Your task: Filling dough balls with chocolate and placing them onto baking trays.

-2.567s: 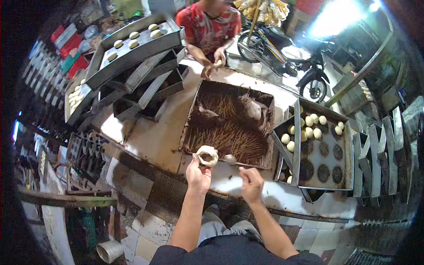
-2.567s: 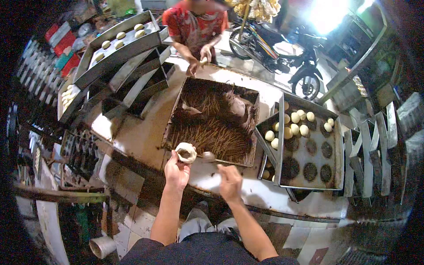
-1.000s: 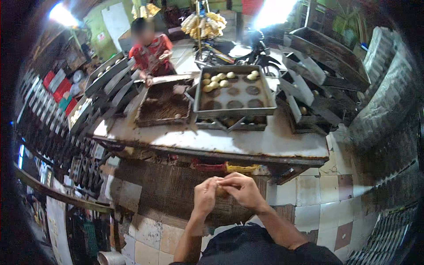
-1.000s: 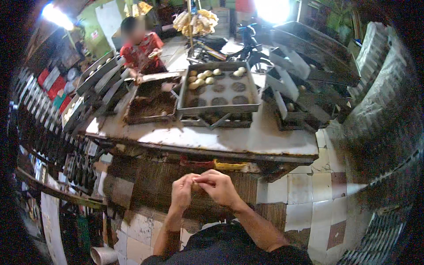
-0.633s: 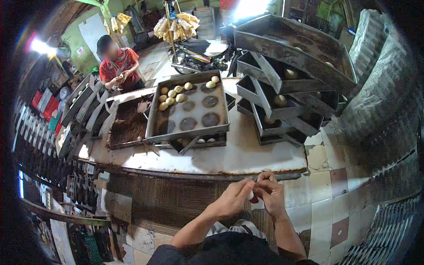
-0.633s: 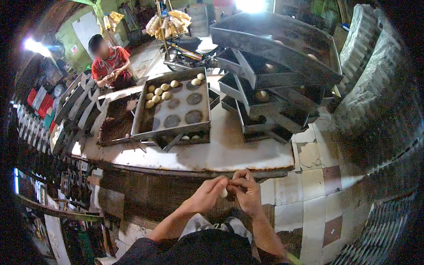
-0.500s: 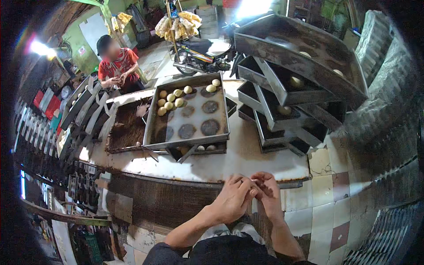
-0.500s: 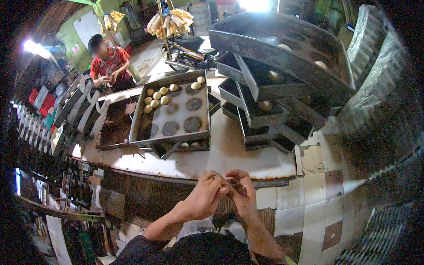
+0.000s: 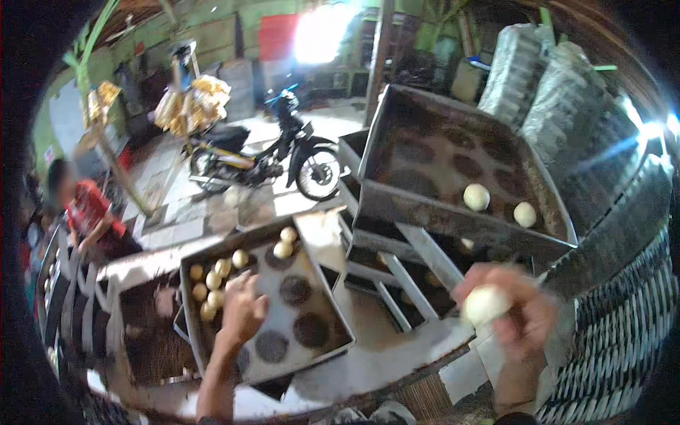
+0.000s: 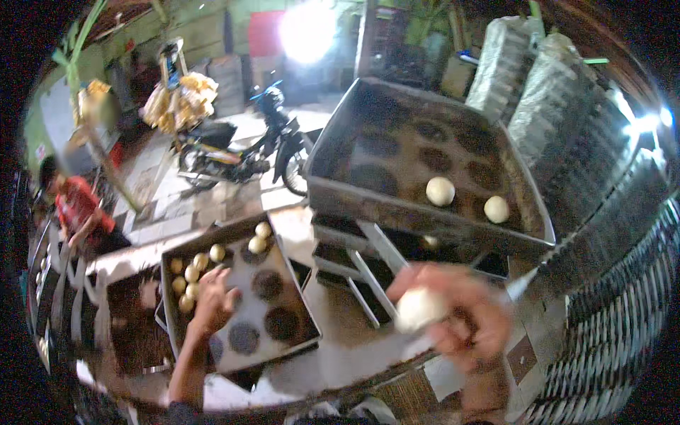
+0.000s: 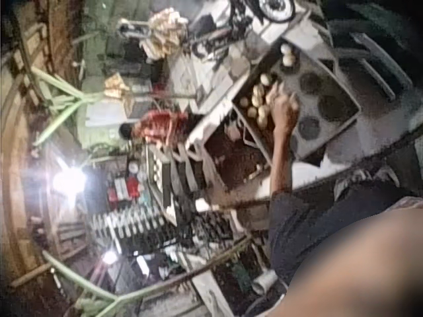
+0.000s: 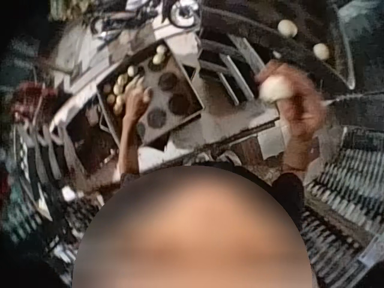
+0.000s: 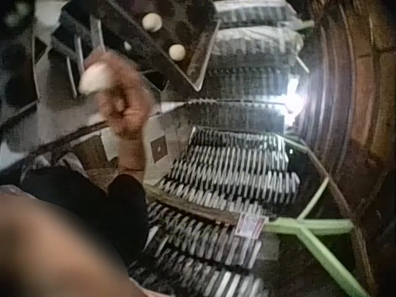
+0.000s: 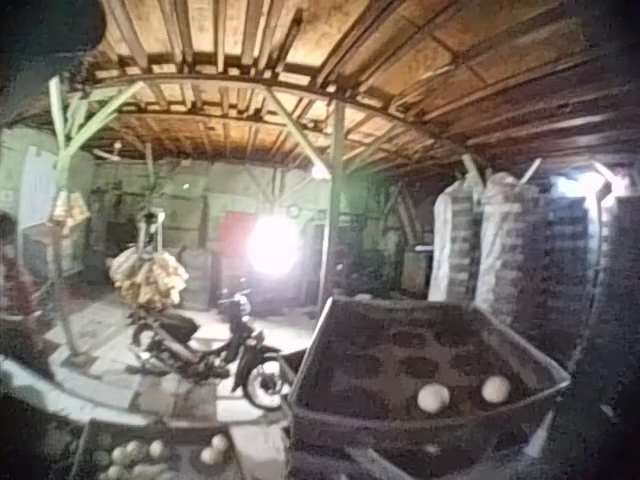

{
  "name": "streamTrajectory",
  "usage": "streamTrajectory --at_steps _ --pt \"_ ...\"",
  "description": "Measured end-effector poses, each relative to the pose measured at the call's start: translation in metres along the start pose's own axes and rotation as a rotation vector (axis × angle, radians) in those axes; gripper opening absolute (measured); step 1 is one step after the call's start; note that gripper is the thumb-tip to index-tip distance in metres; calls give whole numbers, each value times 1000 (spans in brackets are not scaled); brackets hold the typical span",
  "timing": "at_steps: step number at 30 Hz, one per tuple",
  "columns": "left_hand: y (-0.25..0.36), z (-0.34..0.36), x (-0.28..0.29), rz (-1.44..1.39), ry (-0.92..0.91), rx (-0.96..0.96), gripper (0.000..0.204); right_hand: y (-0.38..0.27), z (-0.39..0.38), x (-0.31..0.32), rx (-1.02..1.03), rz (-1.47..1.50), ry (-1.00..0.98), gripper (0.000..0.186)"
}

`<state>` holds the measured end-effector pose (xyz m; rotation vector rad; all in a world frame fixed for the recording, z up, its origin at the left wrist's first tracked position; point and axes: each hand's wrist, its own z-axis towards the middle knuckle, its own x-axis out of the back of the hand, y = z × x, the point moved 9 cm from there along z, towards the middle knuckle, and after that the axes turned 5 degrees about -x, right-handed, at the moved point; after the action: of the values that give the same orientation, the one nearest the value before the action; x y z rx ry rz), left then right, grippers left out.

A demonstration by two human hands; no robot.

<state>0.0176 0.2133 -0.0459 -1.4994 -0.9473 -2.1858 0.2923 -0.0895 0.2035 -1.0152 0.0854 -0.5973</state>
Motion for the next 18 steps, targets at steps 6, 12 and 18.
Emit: streamTrajectory --at_steps 6,12,18 --pt "-135 -1 -60 377 -106 54 56 -1 158 -15 208 -882 -208 41" --pt "-119 1 -7 -690 154 292 29 16 170 -30 9 -913 -316 28" --pt "-67 -102 49 -1842 428 355 46 -58 20 -108 374 -644 -168 13"
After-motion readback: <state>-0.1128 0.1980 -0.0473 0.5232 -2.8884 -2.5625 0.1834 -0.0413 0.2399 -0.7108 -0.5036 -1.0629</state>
